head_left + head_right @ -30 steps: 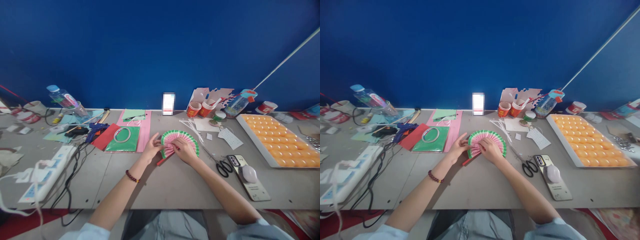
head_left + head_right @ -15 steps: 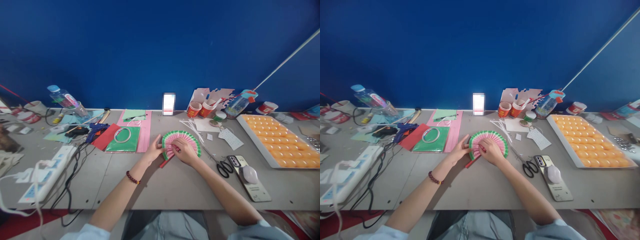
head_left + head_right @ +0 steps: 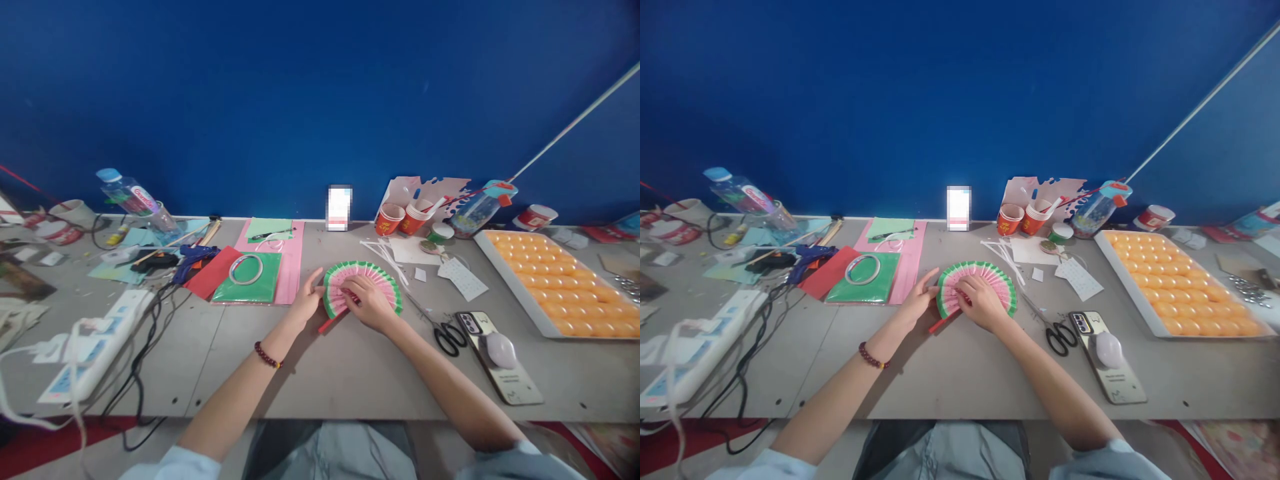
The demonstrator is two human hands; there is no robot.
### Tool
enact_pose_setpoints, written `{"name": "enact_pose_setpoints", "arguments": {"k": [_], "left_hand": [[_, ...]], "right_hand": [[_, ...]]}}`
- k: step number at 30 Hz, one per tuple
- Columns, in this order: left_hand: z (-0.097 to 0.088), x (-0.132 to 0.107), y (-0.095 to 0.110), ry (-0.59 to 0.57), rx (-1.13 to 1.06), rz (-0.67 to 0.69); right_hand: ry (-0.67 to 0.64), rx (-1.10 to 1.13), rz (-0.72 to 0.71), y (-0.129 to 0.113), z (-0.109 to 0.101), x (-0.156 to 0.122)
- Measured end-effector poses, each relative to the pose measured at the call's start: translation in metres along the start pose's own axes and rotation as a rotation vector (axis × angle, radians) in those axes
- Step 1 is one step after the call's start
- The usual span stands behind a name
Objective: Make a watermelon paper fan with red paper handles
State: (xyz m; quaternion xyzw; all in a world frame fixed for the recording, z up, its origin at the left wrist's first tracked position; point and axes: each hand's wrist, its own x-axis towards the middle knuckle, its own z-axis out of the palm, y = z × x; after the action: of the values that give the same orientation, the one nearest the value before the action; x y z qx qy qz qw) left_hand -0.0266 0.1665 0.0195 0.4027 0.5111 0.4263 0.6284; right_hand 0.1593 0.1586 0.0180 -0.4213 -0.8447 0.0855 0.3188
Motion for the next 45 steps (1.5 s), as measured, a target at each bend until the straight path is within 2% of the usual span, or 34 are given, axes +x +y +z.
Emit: {"name": "enact_pose_setpoints", "arguments": {"k": [3,8,15,23,26,30,35,39,41,45], "left_hand": [[0.003,-0.001,0.002,0.045,-0.053,-0.028],[0.007,-0.006,0.003,-0.05,-0.103,-0.065],[0.009,-0.006,0.002,-0.088,-0.116,-0.03],[0.007,-0.003,0.001,-0.004,-0.172,-0.059],[0.006,-0.001,-0.001,0.024,-0.138,-0.008],[-0.001,0.004,-0.003,0.054,0.053,0.21],[-0.008,0.004,-0.001,0.127,0.495,0.529],[-0.004,-0.003,0.004,0.155,0.827,0.751],[-0.002,-0.007,0.006,0.095,0.98,0.804],[0.001,-0.01,0.005,-0.005,1.207,0.79]], "right_hand": [[0.023,-0.021,0.018,0.002,0.002,0.0],[0.02,-0.02,-0.003,0.005,0.004,0.0],[0.025,-0.008,-0.001,0.004,0.006,0.0],[0.035,-0.006,0.007,0.002,0.003,0.001],[0.04,0.009,0.017,0.0,0.001,0.002],[0.108,0.025,0.054,0.001,-0.002,0.001],[0.339,0.047,0.294,0.013,-0.006,-0.001],[0.425,0.121,0.417,0.025,-0.005,-0.003],[0.465,0.165,0.452,0.03,-0.003,-0.003],[0.52,0.21,0.514,0.034,-0.002,-0.001]]}}
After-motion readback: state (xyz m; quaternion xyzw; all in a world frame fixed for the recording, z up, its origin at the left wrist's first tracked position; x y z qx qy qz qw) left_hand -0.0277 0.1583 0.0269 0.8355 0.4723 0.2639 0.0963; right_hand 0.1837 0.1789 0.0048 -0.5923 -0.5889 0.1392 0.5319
